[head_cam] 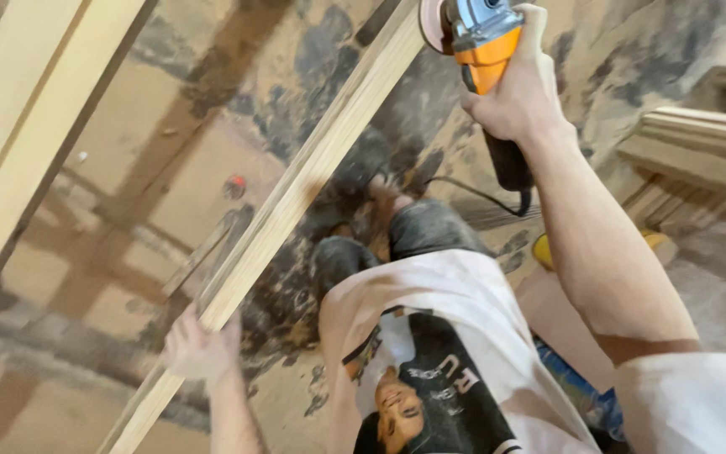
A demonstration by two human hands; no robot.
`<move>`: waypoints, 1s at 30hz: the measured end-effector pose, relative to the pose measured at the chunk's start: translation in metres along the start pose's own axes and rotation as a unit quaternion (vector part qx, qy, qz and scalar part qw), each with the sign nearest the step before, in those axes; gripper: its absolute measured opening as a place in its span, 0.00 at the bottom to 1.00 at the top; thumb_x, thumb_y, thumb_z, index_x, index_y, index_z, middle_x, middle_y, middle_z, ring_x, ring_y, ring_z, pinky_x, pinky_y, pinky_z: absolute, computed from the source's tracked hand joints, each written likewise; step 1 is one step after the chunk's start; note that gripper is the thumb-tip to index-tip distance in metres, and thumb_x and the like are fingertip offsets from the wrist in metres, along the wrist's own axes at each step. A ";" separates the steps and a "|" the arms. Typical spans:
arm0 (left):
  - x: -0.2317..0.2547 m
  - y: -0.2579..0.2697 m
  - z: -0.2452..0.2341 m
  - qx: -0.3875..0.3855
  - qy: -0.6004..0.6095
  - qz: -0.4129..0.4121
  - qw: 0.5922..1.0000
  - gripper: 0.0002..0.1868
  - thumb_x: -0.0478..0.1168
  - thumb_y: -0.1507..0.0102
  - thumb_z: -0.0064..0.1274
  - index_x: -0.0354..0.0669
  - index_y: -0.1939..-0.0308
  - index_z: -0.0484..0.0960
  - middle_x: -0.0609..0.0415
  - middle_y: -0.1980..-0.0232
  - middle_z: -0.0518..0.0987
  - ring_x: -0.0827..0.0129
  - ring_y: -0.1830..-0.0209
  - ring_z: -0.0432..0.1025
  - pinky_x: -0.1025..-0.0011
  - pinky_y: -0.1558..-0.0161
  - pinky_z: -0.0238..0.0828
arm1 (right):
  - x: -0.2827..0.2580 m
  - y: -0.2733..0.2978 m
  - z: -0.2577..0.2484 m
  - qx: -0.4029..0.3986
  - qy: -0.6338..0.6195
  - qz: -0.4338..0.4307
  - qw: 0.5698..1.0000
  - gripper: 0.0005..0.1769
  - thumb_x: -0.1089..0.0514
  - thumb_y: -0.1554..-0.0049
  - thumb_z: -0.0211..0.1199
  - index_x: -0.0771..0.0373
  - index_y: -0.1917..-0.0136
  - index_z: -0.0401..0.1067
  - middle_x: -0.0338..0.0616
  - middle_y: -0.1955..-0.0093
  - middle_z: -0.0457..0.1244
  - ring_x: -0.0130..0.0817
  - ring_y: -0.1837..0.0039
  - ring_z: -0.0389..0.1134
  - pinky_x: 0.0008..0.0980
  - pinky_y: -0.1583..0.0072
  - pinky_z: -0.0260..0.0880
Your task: The person uses an angle grinder with a sanding disc to smooth the surface of a wooden plank. They hold the plank with one hand and move the grinder along its length, then flip the plank to sand the other side.
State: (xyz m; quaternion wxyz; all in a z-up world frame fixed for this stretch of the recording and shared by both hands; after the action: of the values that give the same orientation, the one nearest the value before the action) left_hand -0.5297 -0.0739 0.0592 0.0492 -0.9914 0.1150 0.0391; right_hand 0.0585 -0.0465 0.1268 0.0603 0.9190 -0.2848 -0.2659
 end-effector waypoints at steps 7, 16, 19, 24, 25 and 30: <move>-0.004 0.004 0.002 0.000 -0.009 0.012 1.000 0.25 0.66 0.39 0.67 0.52 0.58 0.84 0.56 0.62 0.82 0.59 0.64 0.76 0.60 0.60 0.70 | 0.066 -0.083 -0.042 0.039 0.053 0.070 0.995 0.52 0.55 0.51 0.85 0.73 0.30 0.51 0.63 0.42 0.67 0.54 0.41 0.71 0.43 0.41 0.75; -0.013 0.011 0.014 -0.037 0.024 -0.001 0.999 0.22 0.57 0.39 0.71 0.46 0.57 0.80 0.51 0.58 0.81 0.53 0.59 0.75 0.57 0.55 0.73 | 0.148 -0.141 -0.096 0.085 -0.122 0.162 0.975 0.40 0.58 0.50 0.79 0.69 0.33 0.59 0.50 0.44 0.66 0.36 0.49 0.75 0.35 0.51 0.81; -0.018 0.016 0.028 -0.146 -0.027 -0.049 0.988 0.22 0.48 0.49 0.68 0.47 0.57 0.79 0.50 0.58 0.81 0.52 0.56 0.76 0.57 0.51 0.74 | 0.152 -0.132 -0.102 0.144 -0.246 0.127 0.950 0.47 0.64 0.51 0.79 0.70 0.28 0.52 0.48 0.41 0.65 0.35 0.46 0.76 0.35 0.50 0.85; -0.029 -0.001 0.031 -0.223 -0.002 -0.089 0.971 0.30 0.51 0.53 0.72 0.45 0.52 0.80 0.47 0.52 0.82 0.49 0.52 0.77 0.54 0.49 0.74 | 0.151 -0.049 -0.075 0.135 -0.295 0.222 0.920 0.54 0.71 0.59 0.68 0.59 0.27 0.41 0.48 0.40 0.61 0.36 0.43 0.71 0.42 0.46 0.82; -0.032 -0.007 0.033 -0.255 0.003 -0.087 0.963 0.32 0.53 0.54 0.72 0.43 0.51 0.80 0.46 0.50 0.82 0.49 0.52 0.77 0.54 0.48 0.75 | 0.147 -0.036 -0.068 0.130 -0.315 0.210 0.917 0.50 0.71 0.57 0.69 0.60 0.30 0.44 0.48 0.41 0.61 0.37 0.44 0.71 0.42 0.46 0.82; -0.059 -0.071 0.067 -0.411 0.056 -0.101 0.904 0.51 0.57 0.59 0.75 0.44 0.35 0.75 0.39 0.46 0.82 0.46 0.44 0.77 0.55 0.42 0.74 | 0.124 0.033 -0.019 0.120 -0.370 0.220 0.895 0.42 0.70 0.55 0.71 0.62 0.35 0.49 0.47 0.46 0.61 0.39 0.51 0.70 0.41 0.52 0.79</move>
State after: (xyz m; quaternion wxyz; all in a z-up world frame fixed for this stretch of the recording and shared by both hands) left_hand -0.5751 0.0152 0.0046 -0.3653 -0.9306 -0.0091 0.0221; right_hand 0.1388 -0.1438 0.0957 -0.1028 0.6685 -0.5113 -0.5301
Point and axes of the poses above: each hand's wrist, its own y-axis away from the middle knuckle, its own z-axis out of the palm, x = y × z, the point moved 6 cm from there along -y, towards the middle knuckle
